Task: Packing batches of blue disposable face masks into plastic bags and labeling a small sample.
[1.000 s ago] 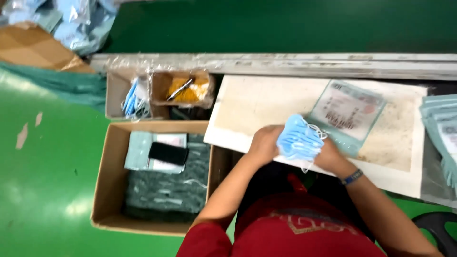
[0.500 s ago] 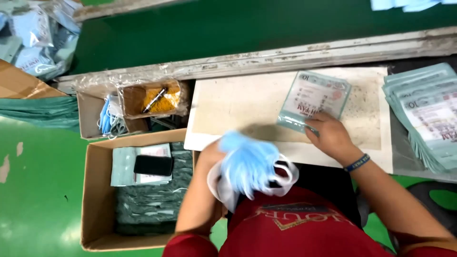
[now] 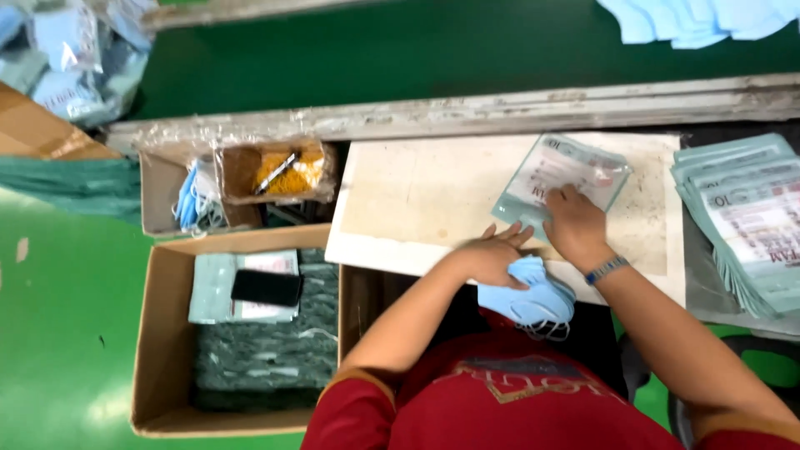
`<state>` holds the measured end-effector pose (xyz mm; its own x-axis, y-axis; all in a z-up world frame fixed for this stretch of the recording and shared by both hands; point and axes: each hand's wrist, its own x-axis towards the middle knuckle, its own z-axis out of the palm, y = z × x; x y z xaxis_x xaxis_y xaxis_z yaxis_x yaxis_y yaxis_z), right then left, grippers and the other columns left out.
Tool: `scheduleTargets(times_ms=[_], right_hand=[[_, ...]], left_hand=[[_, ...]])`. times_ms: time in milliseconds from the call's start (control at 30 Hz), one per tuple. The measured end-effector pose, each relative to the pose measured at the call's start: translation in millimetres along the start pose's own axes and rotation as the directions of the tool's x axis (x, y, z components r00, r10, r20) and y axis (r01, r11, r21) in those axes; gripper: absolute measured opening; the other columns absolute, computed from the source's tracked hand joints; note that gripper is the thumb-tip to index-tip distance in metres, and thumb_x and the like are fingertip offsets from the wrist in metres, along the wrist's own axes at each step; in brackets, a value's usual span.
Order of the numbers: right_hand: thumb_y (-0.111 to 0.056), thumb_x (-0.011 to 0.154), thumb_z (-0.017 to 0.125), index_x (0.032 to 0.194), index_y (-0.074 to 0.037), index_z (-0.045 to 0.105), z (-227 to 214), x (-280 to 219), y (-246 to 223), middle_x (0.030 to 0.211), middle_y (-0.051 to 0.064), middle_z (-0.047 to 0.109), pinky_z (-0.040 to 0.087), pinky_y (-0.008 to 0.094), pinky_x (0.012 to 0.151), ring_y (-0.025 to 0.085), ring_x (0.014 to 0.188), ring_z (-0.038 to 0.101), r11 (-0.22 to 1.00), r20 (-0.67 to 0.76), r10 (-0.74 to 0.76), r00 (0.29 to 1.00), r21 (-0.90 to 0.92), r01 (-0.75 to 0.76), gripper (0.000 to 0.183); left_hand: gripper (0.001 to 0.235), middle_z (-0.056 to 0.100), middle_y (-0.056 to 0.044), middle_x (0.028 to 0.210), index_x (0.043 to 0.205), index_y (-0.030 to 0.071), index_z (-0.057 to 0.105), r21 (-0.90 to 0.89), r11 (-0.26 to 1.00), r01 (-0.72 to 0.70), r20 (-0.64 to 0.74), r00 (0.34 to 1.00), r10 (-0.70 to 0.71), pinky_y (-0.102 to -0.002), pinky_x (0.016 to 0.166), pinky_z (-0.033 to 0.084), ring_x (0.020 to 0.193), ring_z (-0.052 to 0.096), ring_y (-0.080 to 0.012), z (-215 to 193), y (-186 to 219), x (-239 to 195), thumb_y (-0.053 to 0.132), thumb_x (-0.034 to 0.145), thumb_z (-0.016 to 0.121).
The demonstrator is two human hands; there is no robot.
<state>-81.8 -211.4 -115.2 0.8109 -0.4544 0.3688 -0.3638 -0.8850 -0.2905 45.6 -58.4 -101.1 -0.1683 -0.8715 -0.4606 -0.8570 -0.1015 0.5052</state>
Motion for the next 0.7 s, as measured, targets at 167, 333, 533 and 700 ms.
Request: scheduleTargets(times_ms=[167, 333, 533, 700], right_hand=[[-0.008, 0.079, 0.069, 0.104, -0.008, 0.075, -6, 27, -18, 0.098, 0.013, 0.071, 0.054, 0.044, 0.065, 0.034, 0.078, 0.067, 0.979, -0.076, -0.134, 0.988, 0.147, 0.144, 0.026], [-0.003, 0.085, 0.068, 0.105, -0.019, 0.081, -48, 29, -31, 0.083, 0.011, 0.07, 0.054, 0.04, 0.068, 0.03, 0.074, 0.067, 0.974, -0.124, -0.098, 0.987, 0.192, 0.121, 0.029], [0.0, 0.081, 0.067, 0.106, -0.006, 0.079, -82, 24, -38, 0.086, 0.005, 0.078, 0.057, 0.025, 0.067, 0.008, 0.076, 0.072, 0.69, 0.246, -0.052, 0.968, 0.71, -0.144, 0.029], [-0.009, 0.086, 0.071, 0.115, -0.006, 0.079, -89, 19, -75, 0.069, 0.013, 0.071, 0.05, 0.036, 0.055, 0.022, 0.056, 0.064, 0.863, 0.312, 0.23, 0.922, 0.373, -0.342, 0.03]], left_hand=[[0.068, 0.014, -0.017, 0.168, 0.133, 0.011, 0.068, 0.028, 0.995, -0.094, -0.167, 0.981, 0.097, -0.055, 0.122, 0.01, 0.156, 0.007, -0.0334, 11, -24, 7, 0.055, 0.081, 0.073], [0.062, 0.077, -0.018, 0.126, 0.128, 0.009, 0.071, -0.36, 0.921, -0.149, -0.123, 0.986, 0.111, -0.04, 0.107, 0.054, 0.115, 0.072, -0.0325, -10, -37, -47, 0.055, 0.085, 0.072], [0.047, 0.078, -0.013, 0.112, 0.126, 0.006, 0.07, -0.659, 0.647, -0.383, -0.574, 0.812, -0.104, -0.033, 0.094, 0.056, 0.102, 0.071, -0.0177, -31, -37, -86, 0.031, 0.088, 0.079], [0.045, 0.076, -0.013, 0.11, 0.125, 0.005, 0.071, -0.496, 0.825, -0.271, -0.691, 0.699, -0.186, -0.034, 0.087, 0.056, 0.098, 0.071, -0.0186, -39, -8, -86, 0.021, 0.083, 0.077]])
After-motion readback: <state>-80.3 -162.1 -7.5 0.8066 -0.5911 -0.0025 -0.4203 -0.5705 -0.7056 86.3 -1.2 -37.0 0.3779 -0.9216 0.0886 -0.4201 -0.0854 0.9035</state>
